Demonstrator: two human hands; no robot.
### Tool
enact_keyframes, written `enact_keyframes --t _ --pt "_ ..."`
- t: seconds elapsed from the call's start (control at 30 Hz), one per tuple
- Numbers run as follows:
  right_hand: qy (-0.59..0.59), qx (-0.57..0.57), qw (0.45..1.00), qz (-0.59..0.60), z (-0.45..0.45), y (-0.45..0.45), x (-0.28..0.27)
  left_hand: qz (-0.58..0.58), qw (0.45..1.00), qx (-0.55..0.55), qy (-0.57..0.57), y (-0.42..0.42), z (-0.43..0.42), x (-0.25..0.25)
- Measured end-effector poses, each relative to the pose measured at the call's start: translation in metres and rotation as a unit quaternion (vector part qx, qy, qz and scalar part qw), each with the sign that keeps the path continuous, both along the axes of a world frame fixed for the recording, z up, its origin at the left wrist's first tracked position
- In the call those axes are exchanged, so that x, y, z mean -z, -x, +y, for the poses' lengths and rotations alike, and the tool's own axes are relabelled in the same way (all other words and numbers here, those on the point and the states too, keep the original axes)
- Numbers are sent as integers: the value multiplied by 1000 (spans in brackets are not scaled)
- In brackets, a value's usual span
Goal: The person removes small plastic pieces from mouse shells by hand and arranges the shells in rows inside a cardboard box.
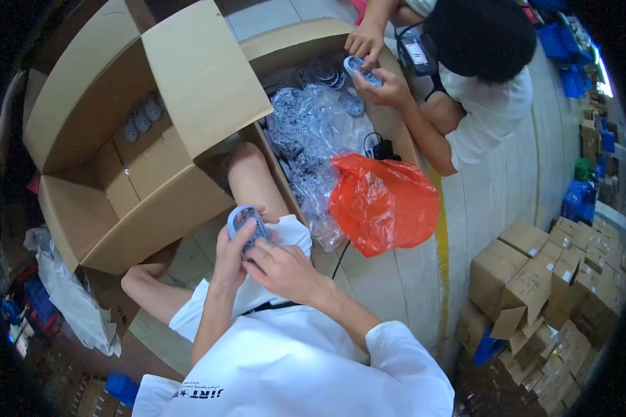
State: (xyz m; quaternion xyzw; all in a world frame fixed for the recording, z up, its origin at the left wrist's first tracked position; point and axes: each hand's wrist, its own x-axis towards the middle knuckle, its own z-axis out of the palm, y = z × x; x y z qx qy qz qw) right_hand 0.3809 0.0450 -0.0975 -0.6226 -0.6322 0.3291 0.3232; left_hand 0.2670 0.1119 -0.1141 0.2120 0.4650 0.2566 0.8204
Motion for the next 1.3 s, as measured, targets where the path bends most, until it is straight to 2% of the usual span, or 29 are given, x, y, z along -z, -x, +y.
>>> enact_keyframes --t 0.07,0.1,0.17,0.23,0.27,0.3,0.33,0.37,0.43,0.5,0.53,0.57,0.6,0.63,0.67,0.7,0.73,0.77,0.8,0.83,0.87,0.9,0.93,1.0,1.03,1.1,1.17,1.2,1.3 --pt "78 73 962 250 -15 -4 -6 0 1000 -11 0 23 -16 -2" --pt "80 183 926 321 -24 -13 14 2 1000 -22 7 40 -23 -2" --pt "183 401 827 349 -16 -37 61 6 999 -44 20 74 -37 -3" --pt "123 371 918 62 -24 -65 154 24 998 -54 9 94 -53 -7" --pt "118 369 920 58 -31 -72 196 19 998 -56 5 103 -60 -10" --pt "138 328 934 -29 -33 -76 225 11 999 -52 -4 111 -65 -14" --pt "162 278 940 -115 -36 -69 227 9 998 -54 -9 121 -76 -19" --pt "163 286 939 -98 -42 -65 227 9 998 -61 -7 130 -86 -21" --pt "157 302 936 -90 -44 -58 174 -10 997 -81 -7 138 -94 -22" --pt "130 274 953 3 -72 -30 74 -29 994 -101 -6 140 -99 -23" --pt "182 184 964 67 -93 -32 42 -35 994 -101 -6 140 -102 -24" --pt "335 -22 940 60 -114 -52 16 -24 993 -114 -1 141 -105 -25" --pt "334 -20 941 54 -131 -72 9 -13 992 -127 4 141 -109 -26" --pt "517 -14 856 0 -149 -88 7 -4 991 -132 8 142 -109 -24" --pt "678 -6 733 -50 -168 -103 9 6 990 -138 12 142 -109 -23" --pt "477 156 855 -131 -197 -124 42 -1 991 -131 11 141 -107 -20" --pt "232 302 901 -205 -220 -144 89 -6 994 -108 8 138 -105 -17" --pt "114 359 917 -131 -217 -153 118 -7 996 -88 1 137 -102 -16" --pt "50 405 912 35 -209 -156 152 -8 998 -67 -5 135 -101 -16" --pt "-16 435 878 201 -201 -159 182 -9 999 -47 -11 132 -101 -17" --pt "-32 466 739 486 -187 -166 196 -13 999 -44 -16 128 -102 -20" --pt "-43 445 528 722 -165 -169 193 -13 999 -41 -24 123 -103 -25" --pt "-52 441 527 725 -145 -165 191 -12 999 -37 -37 119 -100 -30" --pt "-4 501 694 517 -106 -153 158 -9 998 -30 -62 112 -96 -38" --pt "-13 499 693 520 -100 -156 151 -12 997 -26 -72 111 -95 -42" --pt "98 480 819 299 -87 -153 142 -8 997 -48 -67 114 -101 -49" --pt "207 426 879 47 -81 -145 136 -2 996 -78 -52 118 -106 -54" --pt "203 422 882 50 -80 -144 142 -1 995 -81 -58 120 -103 -55" --pt "120 428 823 354 -117 -157 183 -9 996 -84 -33 126 -108 -53"
